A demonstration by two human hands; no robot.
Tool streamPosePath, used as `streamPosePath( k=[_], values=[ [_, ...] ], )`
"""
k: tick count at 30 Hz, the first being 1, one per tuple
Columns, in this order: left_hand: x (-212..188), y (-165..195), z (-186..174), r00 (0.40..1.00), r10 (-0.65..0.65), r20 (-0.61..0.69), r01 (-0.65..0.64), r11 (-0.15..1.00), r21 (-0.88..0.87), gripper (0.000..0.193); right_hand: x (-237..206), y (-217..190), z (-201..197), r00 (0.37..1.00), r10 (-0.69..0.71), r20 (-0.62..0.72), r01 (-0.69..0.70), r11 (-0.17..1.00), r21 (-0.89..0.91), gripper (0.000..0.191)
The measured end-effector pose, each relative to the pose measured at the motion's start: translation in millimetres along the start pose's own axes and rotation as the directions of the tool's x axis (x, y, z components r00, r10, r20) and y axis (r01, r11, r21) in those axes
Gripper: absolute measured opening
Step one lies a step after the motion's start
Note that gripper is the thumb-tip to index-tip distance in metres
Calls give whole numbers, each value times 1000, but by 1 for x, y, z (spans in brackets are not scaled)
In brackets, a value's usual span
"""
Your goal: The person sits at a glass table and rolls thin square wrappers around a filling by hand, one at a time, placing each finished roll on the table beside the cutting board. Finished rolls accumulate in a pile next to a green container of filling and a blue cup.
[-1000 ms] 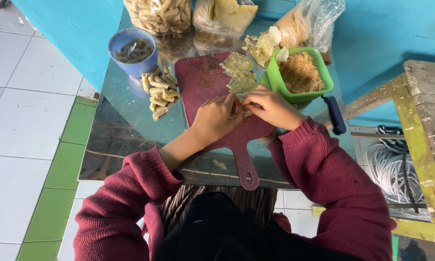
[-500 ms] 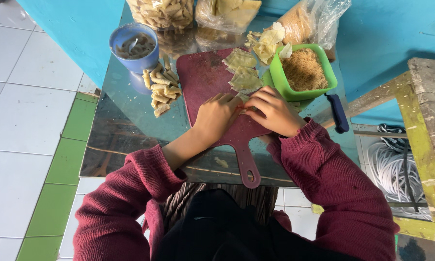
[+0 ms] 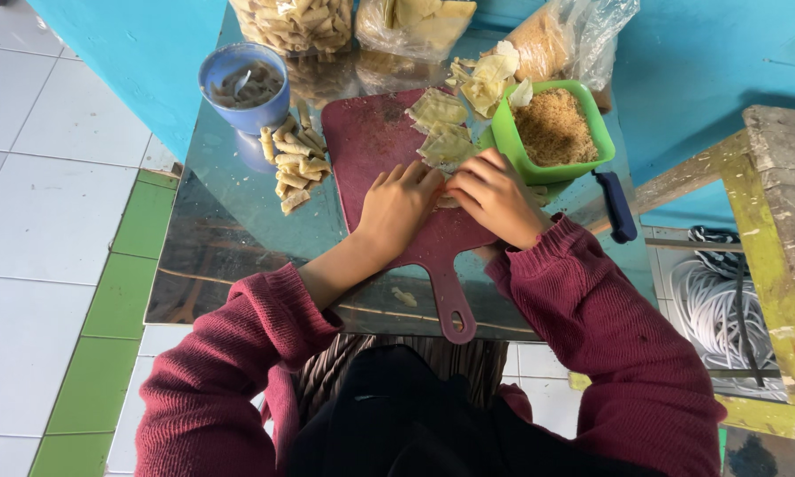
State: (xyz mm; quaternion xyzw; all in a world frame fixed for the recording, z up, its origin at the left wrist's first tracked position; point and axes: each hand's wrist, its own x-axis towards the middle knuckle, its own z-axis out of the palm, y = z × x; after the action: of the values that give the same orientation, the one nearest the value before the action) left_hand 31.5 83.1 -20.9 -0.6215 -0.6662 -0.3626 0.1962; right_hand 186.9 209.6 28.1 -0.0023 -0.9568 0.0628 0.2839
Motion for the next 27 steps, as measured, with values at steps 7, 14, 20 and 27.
streamPosePath(
  k=[7, 14, 20, 27],
  values=[
    [-5, -1, 5, 997, 79, -2, -79, 996, 39, 12, 0, -11, 1, 999, -35, -25, 31, 988, -149, 12],
    [-6, -5, 12, 998, 41, 55, -47, 994, 102, 13, -1, -10, 0, 999, -41, -8, 40, 992, -120, 14],
    [-4, -7, 3, 999, 36, 36, -40, 991, 129, 17, 4, -4, 8, 998, -10, -68, 0, 989, -149, 14],
    [-11, 9, -21, 996, 91, 25, -94, 978, 188, 28, 2, -3, 8, 999, -50, 6, 50, 976, -214, 16]
  ],
)
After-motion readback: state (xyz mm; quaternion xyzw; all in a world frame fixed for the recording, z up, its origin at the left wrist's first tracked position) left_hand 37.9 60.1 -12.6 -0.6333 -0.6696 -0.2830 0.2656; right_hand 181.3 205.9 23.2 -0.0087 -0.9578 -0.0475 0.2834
